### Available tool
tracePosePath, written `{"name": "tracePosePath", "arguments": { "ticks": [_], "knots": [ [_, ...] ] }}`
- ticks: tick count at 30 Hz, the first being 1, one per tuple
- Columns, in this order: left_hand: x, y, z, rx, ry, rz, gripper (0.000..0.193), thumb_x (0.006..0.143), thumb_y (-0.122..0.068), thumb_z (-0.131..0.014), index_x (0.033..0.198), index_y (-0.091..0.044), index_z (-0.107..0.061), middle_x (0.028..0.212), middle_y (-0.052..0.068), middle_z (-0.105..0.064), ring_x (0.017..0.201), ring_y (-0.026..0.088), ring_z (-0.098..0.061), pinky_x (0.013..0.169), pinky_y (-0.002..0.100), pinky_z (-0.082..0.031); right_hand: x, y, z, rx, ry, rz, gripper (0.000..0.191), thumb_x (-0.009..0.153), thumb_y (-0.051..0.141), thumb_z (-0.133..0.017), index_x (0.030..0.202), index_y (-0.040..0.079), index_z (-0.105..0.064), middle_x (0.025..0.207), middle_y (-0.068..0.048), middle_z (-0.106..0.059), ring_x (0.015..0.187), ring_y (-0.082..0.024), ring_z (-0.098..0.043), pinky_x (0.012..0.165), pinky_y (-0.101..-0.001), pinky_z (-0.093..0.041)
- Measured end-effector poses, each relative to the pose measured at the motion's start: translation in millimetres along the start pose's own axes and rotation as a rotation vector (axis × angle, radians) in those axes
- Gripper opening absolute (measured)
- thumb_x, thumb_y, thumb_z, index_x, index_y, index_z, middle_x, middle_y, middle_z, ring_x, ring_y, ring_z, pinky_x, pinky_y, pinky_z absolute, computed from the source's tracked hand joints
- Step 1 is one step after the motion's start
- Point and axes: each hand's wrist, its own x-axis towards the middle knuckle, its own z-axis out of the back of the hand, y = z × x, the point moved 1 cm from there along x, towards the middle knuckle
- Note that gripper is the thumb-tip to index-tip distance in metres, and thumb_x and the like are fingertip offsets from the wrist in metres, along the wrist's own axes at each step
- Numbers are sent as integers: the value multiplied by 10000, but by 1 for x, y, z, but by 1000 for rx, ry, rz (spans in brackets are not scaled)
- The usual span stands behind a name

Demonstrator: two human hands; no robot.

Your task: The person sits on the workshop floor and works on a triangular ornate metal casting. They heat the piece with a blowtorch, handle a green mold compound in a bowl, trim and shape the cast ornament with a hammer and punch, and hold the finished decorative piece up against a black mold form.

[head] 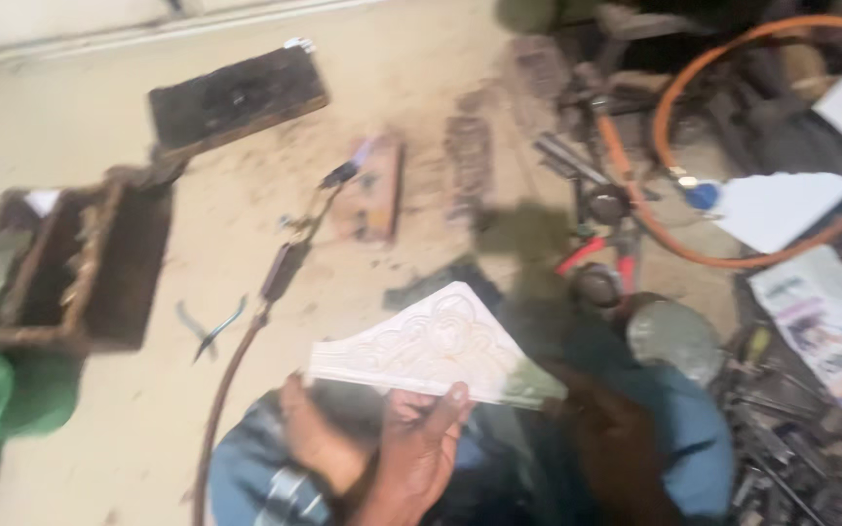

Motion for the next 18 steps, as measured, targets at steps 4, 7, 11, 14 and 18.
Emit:
{"name": "tracePosePath", "arguments": {
  "ticks": [4, 7, 11, 14, 18],
  "knots": [
    [-31, -37, 3, -32, -4, -29, 491, 915, 69, -633, 1387, 13, -511, 1274, 154, -683, 1152, 267, -677, 1013, 461, -556, -5, 27, -19, 252, 36, -68, 299, 955, 89, -630, 1226, 17, -734, 917, -89, -755, 797, -135, -673, 697, -292, -548],
    [-46, -64, 12, -91, -39, -29, 476, 925, -38, -602, 1391, -33, -509, 1319, 170, -670, 1204, 311, -666, 1042, 523, -542, -4, 38, -16, 311, -30, -10, 263, 984, 106, -627, 1208, -16, -692, 968, -69, -723, 839, -134, -651, 731, -289, -540],
    [-61, -82, 38, -103, 18, -28, 409, 1012, -103, -569, 1392, 46, -557, 1359, 262, -634, 1234, 391, -635, 1040, 554, -527, 0, 33, -3, 744, 23, -34, 249, 976, 87, -551, 1175, -26, -649, 1004, -98, -714, 893, -202, -679, 829, -376, -567],
    [-69, -77, 56, -183, 75, -9, 364, 1041, -87, -556, 1363, 84, -575, 1391, 270, -615, 1255, 405, -618, 1012, 563, -536, 0, 24, 2, 961, 82, 5, 293, 1010, 16, -538, 1269, -56, -653, 1051, -104, -674, 930, -216, -649, 872, -405, -538],
    [-77, -73, 64, -258, 181, -71, 179, 1090, -36, -557, 1268, -39, -543, 1454, 263, -587, 1340, 395, -595, 1058, 566, -533, -4, 18, -1, 872, 9, -22, 239, 1066, 18, -539, 1243, -100, -646, 1060, -148, -663, 958, -238, -650, 906, -399, -524]
  ]
}}
